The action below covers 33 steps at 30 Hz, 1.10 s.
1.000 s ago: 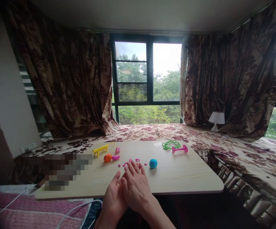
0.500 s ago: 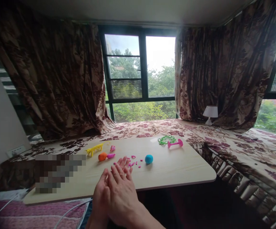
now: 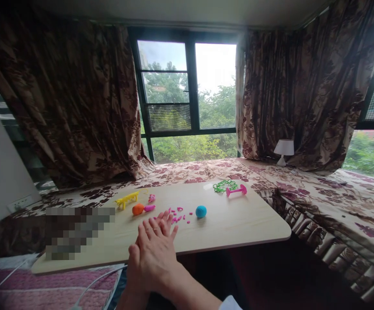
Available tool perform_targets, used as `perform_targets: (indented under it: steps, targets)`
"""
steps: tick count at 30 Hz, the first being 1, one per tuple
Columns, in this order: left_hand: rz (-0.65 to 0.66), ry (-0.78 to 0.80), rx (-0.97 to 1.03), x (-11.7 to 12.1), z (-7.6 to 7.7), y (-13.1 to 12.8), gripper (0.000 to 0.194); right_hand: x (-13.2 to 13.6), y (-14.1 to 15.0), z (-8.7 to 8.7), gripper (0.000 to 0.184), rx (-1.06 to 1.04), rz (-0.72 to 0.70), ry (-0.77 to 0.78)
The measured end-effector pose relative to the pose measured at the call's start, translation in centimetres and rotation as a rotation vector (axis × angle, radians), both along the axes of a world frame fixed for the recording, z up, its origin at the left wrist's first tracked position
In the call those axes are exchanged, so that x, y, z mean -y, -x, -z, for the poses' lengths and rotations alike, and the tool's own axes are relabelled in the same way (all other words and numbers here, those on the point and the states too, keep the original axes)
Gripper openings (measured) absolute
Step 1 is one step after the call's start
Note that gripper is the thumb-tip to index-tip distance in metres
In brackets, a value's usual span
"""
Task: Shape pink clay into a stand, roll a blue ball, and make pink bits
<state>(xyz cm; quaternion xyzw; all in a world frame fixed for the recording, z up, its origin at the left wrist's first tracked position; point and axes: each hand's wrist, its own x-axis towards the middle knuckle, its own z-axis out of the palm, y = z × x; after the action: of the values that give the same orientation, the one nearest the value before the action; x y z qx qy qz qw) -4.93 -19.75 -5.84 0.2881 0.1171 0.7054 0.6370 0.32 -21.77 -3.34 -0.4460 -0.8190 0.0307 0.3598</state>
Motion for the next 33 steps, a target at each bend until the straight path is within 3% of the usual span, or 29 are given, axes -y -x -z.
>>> perform_targets:
  steps: [3, 5, 10, 12, 16, 20, 23, 25, 28, 30, 33]
  targets:
    - [0.229, 0.003, 0.007, 0.0, 0.1, 0.3, 0.046, -1.4, -0.4, -0.5, 0.047, -0.028, 0.043, 0.059]
    - [0.283, -0.020, 0.041, -0.3, 0.2, 1.2, 0.046, -1.2, -0.6, -0.1, 0.047, -0.028, 0.035, 0.054]
    - [0.092, -0.013, -0.039, -0.8, 0.8, 2.1, 0.042, 0.0, 0.0, 0.7, 0.050, -0.004, -0.104, 0.008]
    - [0.098, -0.010, -0.071, -0.3, 0.3, 1.6, 0.043, -0.9, 0.0, 0.0, 0.048, -0.022, -0.062, 0.019]
    - [0.247, 0.023, -0.066, 0.3, -1.1, 1.3, 0.043, -2.0, -0.6, -0.8, 0.047, -0.025, 0.022, 0.079]
    - [0.100, -0.042, -0.087, -0.2, -0.4, 1.8, 0.043, -0.4, -0.1, 0.4, 0.050, 0.010, -0.089, 0.010]
    - [0.081, -0.082, -0.125, -0.1, 0.2, 1.2, 0.045, -0.7, 0.3, 0.5, 0.046, 0.004, -0.068, 0.045]
    - [0.164, -0.068, -0.106, 0.2, 0.1, 0.7, 0.049, -2.2, 0.0, 0.1, 0.043, -0.058, -0.030, 0.121]
    - [0.268, 0.049, 0.059, 0.0, -0.2, 0.4, 0.052, -4.7, -0.9, 0.0, 0.039, -0.383, -0.059, 0.323]
    - [0.240, 0.205, 0.150, -0.6, 0.0, 0.7, 0.049, -5.9, -1.3, 0.3, 0.041, -0.586, -0.128, 0.461]
    - [0.130, 0.363, 0.126, -1.6, 0.9, 1.4, 0.045, -6.8, -1.5, 0.7, 0.058, -0.698, -0.197, 0.567]
